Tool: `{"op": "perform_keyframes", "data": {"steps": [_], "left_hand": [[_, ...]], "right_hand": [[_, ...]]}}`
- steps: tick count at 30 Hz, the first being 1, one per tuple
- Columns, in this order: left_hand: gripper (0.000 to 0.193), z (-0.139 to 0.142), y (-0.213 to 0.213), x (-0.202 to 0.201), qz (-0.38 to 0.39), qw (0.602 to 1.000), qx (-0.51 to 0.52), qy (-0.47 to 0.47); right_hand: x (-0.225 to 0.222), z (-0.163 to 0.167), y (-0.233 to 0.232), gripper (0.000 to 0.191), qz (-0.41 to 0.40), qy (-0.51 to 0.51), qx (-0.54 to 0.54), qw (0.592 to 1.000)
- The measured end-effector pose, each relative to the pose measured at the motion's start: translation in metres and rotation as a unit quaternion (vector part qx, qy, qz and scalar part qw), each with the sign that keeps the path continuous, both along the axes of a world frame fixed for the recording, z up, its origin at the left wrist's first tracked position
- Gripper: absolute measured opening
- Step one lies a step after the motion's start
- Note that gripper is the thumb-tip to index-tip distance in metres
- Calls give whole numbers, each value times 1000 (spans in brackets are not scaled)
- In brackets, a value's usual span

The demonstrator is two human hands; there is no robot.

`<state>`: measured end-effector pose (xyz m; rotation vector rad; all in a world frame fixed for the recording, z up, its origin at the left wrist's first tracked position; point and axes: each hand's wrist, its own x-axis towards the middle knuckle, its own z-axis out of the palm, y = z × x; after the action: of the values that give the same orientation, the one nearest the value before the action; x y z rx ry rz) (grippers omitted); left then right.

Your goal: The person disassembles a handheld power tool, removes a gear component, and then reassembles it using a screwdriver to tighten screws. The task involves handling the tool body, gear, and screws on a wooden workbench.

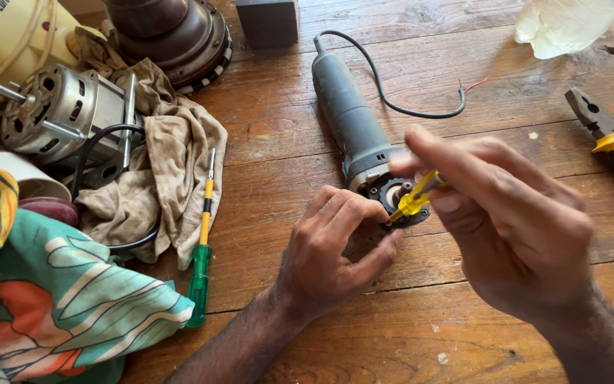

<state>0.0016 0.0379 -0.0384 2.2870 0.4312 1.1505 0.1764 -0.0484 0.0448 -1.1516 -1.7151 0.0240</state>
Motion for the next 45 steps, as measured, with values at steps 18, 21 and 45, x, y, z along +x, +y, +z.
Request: {"op": "perform_keyframes", "data": {"steps": [18,21,45], "left_hand": [[24,1,1,0,-4,1000,-3,-1],[24,1,0,0,-4,1000,-5,-2],[25,2,1,0,-6,1000,-3,-1]], "right_hand": [[3,4,-3,32,-41,-5,0,999],[3,1,-3,35,-55,3,-29,998],[-2,4,-1,30,-58,1,-48,997]]}}
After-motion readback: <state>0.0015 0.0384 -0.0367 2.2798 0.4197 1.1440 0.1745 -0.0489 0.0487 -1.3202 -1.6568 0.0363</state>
